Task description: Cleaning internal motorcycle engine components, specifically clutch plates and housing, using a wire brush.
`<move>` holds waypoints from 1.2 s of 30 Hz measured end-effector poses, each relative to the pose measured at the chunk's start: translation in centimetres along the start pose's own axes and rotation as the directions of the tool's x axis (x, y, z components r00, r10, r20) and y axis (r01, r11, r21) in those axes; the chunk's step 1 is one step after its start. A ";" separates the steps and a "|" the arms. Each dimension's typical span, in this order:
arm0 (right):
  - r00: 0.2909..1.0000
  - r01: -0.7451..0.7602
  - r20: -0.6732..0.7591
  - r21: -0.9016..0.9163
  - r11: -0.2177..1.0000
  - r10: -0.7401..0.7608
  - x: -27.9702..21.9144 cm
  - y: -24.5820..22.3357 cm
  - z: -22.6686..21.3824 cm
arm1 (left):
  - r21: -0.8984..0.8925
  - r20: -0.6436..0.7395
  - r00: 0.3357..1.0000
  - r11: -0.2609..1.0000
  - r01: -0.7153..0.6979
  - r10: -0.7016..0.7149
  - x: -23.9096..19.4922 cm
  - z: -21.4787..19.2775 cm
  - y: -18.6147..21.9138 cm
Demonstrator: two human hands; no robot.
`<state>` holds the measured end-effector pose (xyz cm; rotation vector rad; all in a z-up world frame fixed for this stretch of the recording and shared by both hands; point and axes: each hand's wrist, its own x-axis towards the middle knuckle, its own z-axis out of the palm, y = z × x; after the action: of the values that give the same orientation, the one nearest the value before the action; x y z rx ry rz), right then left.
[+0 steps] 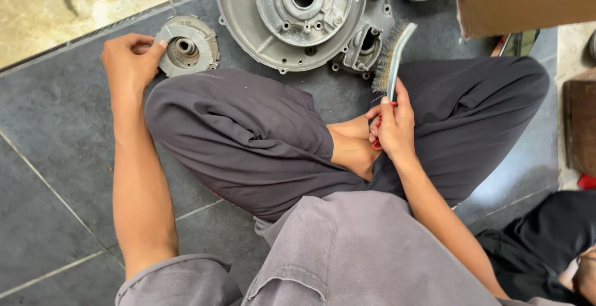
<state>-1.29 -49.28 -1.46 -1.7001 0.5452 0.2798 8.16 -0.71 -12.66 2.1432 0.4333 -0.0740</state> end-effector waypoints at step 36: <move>0.987 0.162 0.081 -0.581 0.798 -0.142 2.6 -0.6 -3.3 | 0.364 0.191 0.876 0.796 -0.482 0.443 -6.4 14.9 22.2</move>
<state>0.90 -52.94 -1.53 -2.3264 0.3017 0.3861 11.23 -25.97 -2.40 2.5829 -0.2002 0.0164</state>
